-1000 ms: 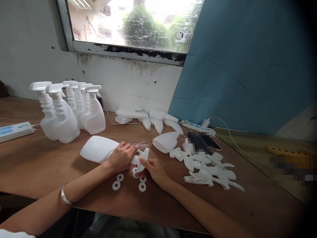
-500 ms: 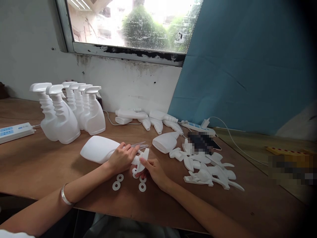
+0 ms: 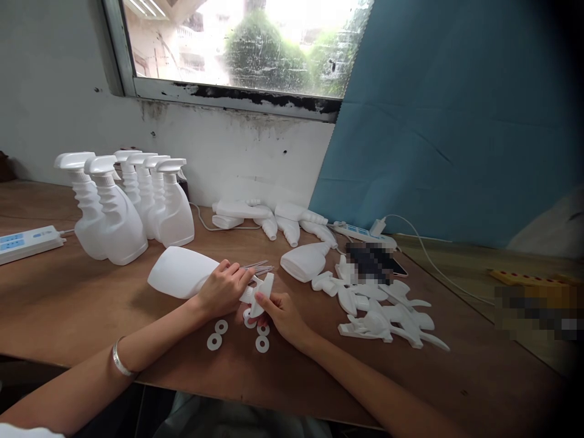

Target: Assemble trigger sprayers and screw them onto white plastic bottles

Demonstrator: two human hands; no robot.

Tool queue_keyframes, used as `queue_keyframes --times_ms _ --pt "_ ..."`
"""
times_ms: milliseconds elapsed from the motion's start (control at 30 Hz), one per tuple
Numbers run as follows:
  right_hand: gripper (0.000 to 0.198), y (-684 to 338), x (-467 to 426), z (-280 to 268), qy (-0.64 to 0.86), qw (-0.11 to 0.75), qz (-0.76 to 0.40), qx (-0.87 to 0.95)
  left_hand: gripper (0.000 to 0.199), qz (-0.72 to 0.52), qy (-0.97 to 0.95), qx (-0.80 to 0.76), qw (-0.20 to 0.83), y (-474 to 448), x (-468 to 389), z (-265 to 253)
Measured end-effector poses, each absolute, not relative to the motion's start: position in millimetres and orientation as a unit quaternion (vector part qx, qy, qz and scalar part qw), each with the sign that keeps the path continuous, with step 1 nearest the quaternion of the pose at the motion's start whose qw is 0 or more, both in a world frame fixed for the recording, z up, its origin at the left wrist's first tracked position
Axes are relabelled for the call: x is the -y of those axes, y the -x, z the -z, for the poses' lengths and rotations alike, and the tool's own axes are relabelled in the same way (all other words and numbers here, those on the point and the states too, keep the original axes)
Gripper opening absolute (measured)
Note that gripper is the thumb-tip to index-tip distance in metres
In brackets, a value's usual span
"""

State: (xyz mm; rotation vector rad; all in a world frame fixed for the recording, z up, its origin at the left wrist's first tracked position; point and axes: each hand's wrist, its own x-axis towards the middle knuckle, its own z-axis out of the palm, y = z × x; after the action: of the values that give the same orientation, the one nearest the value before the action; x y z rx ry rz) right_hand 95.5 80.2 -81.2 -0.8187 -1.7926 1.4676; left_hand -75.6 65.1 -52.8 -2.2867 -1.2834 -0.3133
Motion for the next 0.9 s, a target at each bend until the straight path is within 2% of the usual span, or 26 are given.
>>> queue_keyframes --times_ms 400,900 --pt "0.048 -95.8 -81.7 84.8 0.309 0.34 -0.555 0.694 0.033 0.117 0.842 0.478 0.221 73.4 -64.7 52.9" --pt "0.053 -96.0 -79.7 84.7 0.296 0.344 -0.581 0.676 0.026 0.133 0.846 0.479 0.191 75.5 -63.3 47.4"
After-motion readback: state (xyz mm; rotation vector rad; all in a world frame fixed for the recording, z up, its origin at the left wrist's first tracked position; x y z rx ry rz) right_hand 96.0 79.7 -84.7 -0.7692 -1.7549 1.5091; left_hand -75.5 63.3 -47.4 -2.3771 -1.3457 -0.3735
